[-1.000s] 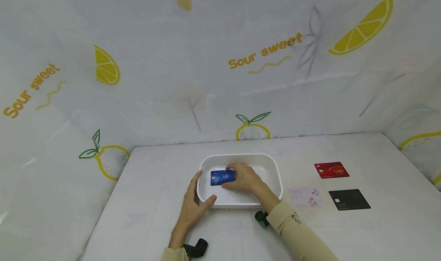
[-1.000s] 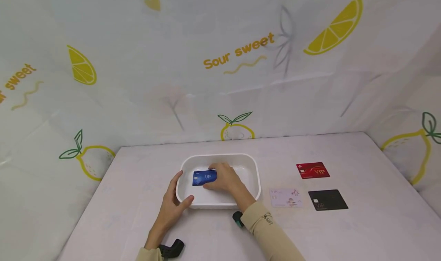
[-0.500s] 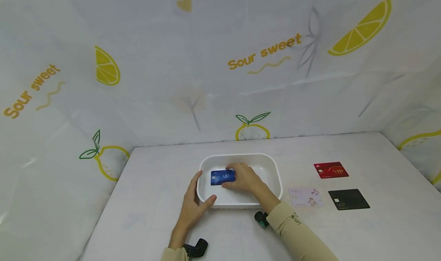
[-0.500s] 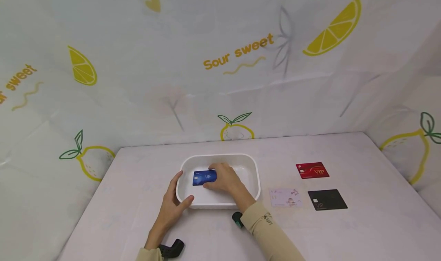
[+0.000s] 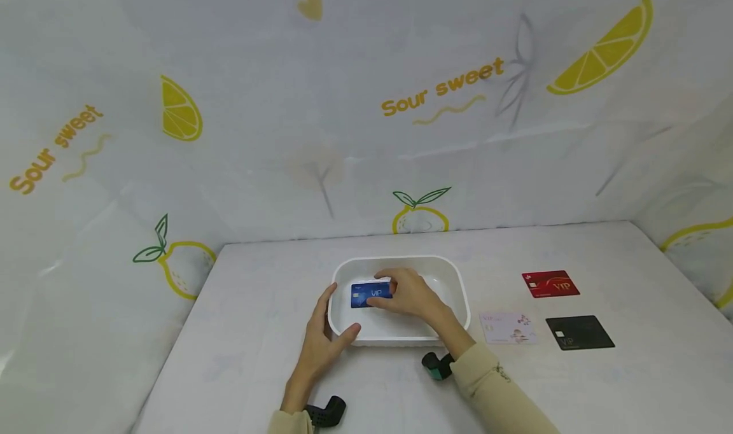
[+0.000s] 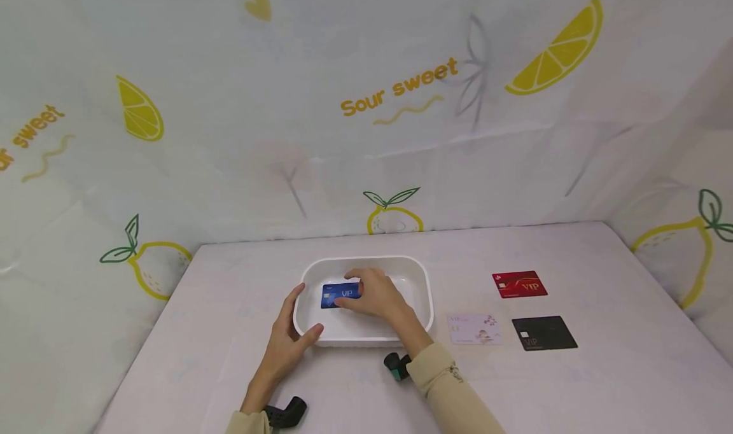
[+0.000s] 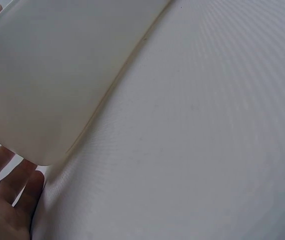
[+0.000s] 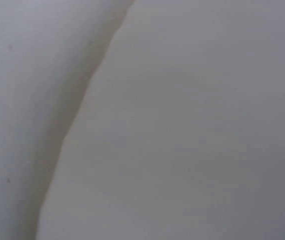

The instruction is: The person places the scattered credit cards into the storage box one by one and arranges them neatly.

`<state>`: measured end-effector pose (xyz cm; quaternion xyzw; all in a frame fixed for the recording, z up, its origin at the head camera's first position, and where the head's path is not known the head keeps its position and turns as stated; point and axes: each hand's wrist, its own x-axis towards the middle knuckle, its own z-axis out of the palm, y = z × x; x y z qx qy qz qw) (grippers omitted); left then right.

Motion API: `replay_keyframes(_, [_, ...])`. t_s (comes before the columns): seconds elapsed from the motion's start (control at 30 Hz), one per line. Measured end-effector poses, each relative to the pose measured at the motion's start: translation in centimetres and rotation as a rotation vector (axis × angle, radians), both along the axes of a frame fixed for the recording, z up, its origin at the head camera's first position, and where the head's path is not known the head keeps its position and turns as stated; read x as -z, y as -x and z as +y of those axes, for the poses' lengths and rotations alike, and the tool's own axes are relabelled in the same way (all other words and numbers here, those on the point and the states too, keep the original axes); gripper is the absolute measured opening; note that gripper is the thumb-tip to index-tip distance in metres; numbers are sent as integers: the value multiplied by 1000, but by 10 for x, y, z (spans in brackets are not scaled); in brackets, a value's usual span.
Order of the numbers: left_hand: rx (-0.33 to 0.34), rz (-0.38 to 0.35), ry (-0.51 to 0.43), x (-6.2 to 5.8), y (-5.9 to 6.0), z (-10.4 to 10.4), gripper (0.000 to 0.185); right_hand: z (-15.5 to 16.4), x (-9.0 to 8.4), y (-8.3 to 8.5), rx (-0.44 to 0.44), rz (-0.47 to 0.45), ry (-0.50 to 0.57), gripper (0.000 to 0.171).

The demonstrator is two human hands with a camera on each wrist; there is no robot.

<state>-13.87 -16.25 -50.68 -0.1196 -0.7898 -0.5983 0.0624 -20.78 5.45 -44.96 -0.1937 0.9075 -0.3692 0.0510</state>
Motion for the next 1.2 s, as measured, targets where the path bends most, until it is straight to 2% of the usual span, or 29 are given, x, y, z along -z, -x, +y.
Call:
replay_keyframes(0.33, [-12,0,32,-1,1,2,91,11,-4,-8,-7,-14,36,54])
replay_keyframes(0.7, [-16,3,16,0,1,1,91,21,-11,-22,-42,-30,52,52])
replay_keyframes(0.9, [-3,4,-7,1,1,1,91,31,-14,-30,-77,-14,66,51])
replay_keyframes(1.2, [-28,6,25,0,0,1,90,41,-15,-38,-138,43,99,47])
